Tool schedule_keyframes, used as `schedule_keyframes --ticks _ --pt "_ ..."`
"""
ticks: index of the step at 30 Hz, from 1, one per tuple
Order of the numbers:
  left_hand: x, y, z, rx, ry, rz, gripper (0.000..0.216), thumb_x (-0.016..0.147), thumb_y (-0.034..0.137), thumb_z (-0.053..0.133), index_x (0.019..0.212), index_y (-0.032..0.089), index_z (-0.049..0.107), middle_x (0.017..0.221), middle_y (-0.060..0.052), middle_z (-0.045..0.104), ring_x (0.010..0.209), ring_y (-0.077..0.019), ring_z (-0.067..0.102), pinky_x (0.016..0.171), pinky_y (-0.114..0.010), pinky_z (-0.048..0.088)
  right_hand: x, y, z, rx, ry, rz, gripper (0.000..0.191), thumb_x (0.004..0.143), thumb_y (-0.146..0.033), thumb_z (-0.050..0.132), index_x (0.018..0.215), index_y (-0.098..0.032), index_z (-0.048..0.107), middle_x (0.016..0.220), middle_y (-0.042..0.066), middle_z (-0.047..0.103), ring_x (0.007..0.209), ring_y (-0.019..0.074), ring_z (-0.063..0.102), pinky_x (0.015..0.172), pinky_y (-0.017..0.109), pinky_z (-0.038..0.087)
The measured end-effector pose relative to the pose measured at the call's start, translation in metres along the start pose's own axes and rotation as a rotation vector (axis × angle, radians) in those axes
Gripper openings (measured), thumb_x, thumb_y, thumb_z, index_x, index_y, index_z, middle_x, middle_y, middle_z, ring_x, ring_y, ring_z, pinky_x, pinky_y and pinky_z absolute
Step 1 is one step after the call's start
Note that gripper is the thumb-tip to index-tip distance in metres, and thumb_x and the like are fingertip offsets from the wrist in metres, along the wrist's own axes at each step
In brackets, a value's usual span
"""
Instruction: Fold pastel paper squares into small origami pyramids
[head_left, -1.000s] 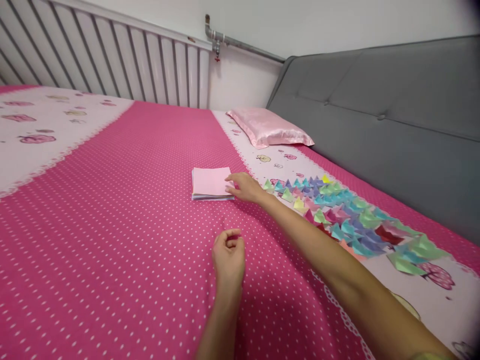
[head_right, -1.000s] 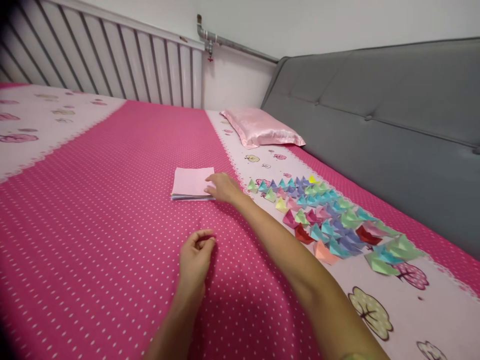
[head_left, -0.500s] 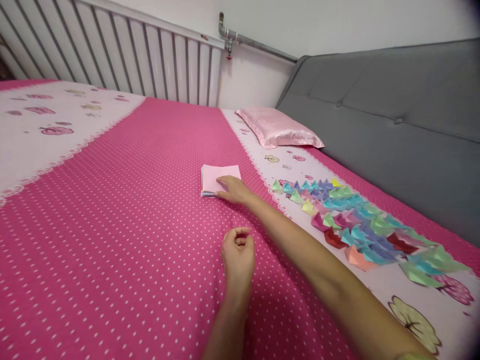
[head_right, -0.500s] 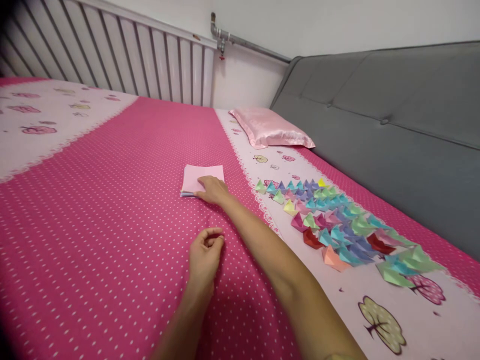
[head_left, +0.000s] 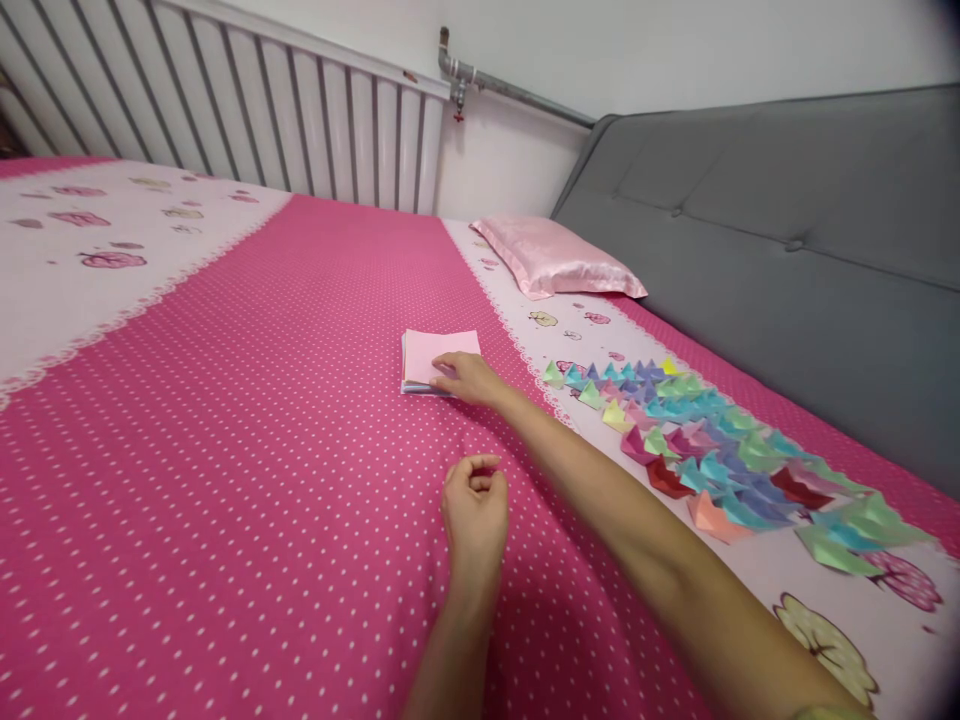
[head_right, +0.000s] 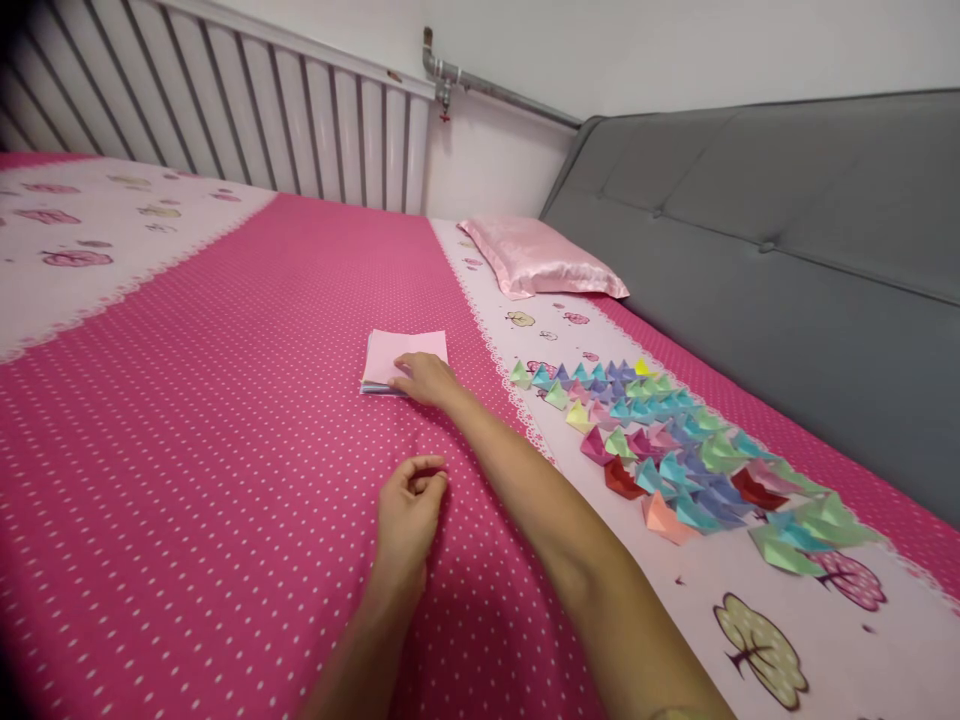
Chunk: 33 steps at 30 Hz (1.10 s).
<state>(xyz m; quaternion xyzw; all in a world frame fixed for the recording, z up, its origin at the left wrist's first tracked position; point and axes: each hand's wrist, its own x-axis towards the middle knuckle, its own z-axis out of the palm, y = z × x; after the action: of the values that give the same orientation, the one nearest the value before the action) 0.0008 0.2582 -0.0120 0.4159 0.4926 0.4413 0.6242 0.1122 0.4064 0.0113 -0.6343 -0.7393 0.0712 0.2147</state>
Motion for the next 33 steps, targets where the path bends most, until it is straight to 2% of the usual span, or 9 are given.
schedule_keyframes --ticks 6,10,14,21,33 --pt "0.001 -0.002 0.000 0.000 -0.009 0.013 0.017 0.064 0.018 0.058 0.081 0.016 0.062 0.061 0.001 0.055 0.049 -0.0080 0.045 0.048 -0.019 0.035 0.004 -0.015 0.013 0.040 0.092 -0.023 0.054 0.076 -0.042 0.063 0.121 -0.015 0.053 0.127 0.011 0.055 0.120 0.0218 0.046 0.101 0.036 0.034" --pt "0.001 -0.002 0.001 0.022 -0.010 0.034 0.018 0.066 0.019 0.056 0.083 0.016 0.061 0.059 0.002 0.053 0.047 -0.0079 0.044 0.048 -0.020 0.034 0.006 -0.021 0.018 0.056 0.107 -0.032 0.052 0.076 -0.039 0.064 0.119 -0.012 0.055 0.126 0.012 0.056 0.118 0.0220 0.048 0.101 0.035 0.034" --pt "0.000 -0.002 0.001 0.022 -0.020 0.003 0.018 0.066 0.018 0.055 0.084 0.016 0.060 0.056 0.004 0.050 0.043 -0.0067 0.040 0.045 -0.019 0.031 0.005 -0.020 0.018 0.072 0.101 -0.028 0.046 0.077 -0.037 0.063 0.117 -0.015 0.056 0.123 0.010 0.059 0.115 0.0217 0.051 0.099 0.035 0.036" --pt "0.000 -0.001 0.001 0.045 -0.009 0.022 0.018 0.066 0.020 0.056 0.083 0.016 0.061 0.060 0.002 0.053 0.048 -0.0082 0.045 0.047 -0.019 0.035 0.005 -0.017 0.016 0.107 0.093 -0.005 0.045 0.078 -0.034 0.063 0.119 -0.018 0.055 0.121 0.008 0.061 0.111 0.0203 0.055 0.094 0.034 0.041" --pt "0.000 -0.003 0.000 0.052 -0.010 0.043 0.016 0.066 0.020 0.057 0.081 0.017 0.062 0.061 0.002 0.054 0.048 -0.0084 0.046 0.048 -0.020 0.035 0.006 -0.020 0.015 0.113 0.121 0.018 0.051 0.071 -0.038 0.069 0.115 -0.015 0.058 0.120 0.009 0.061 0.112 0.0220 0.054 0.097 0.034 0.039"
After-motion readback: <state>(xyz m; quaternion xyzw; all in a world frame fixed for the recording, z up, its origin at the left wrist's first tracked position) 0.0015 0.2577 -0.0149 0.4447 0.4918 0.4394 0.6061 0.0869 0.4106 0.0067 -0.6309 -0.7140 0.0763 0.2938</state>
